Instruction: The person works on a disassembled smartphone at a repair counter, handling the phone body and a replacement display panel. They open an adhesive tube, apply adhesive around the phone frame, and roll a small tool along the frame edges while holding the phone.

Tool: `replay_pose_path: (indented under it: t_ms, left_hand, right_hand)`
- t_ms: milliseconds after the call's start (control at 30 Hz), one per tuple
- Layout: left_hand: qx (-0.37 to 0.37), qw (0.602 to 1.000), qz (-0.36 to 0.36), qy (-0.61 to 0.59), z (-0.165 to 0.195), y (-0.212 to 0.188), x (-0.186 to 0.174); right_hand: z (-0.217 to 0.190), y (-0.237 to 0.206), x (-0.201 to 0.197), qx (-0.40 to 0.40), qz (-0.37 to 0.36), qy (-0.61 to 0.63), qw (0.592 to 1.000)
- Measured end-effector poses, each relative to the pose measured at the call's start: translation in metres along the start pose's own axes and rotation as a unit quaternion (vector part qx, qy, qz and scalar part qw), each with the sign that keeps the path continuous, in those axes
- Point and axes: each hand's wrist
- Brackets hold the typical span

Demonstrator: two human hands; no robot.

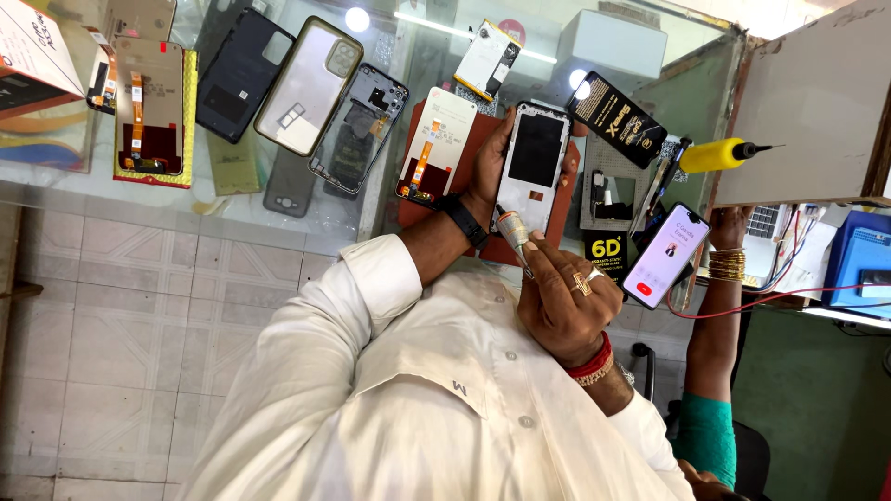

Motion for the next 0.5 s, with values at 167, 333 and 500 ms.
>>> replay_pose_path:
  t_ms: [167,333,500]
  left_hand:
    - [0.017,0.999,-0.028,0.021,0.000,0.004,0.000]
    - [0.021,1.000,-0.008,0.021,0.001,0.007,0.002]
    - [0.032,0.999,0.000,0.008,0.001,0.012,0.007]
  right_hand:
    - [0.002,-0.002,-0.001,-0.006,-0.003,0.002,1.000]
    - [0.004,-0.004,-0.003,-0.007,-0.009,0.003,1.000]
    - [0.007,-0.005,-0.005,-0.012,-0.008,0.010,1.000]
Point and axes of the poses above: each hand's wrist, its own y-axis towards the middle knuckle, its own x-axis out of the palm, z = x × y, and after that the axes turned 14 degrees about -x, right-handed
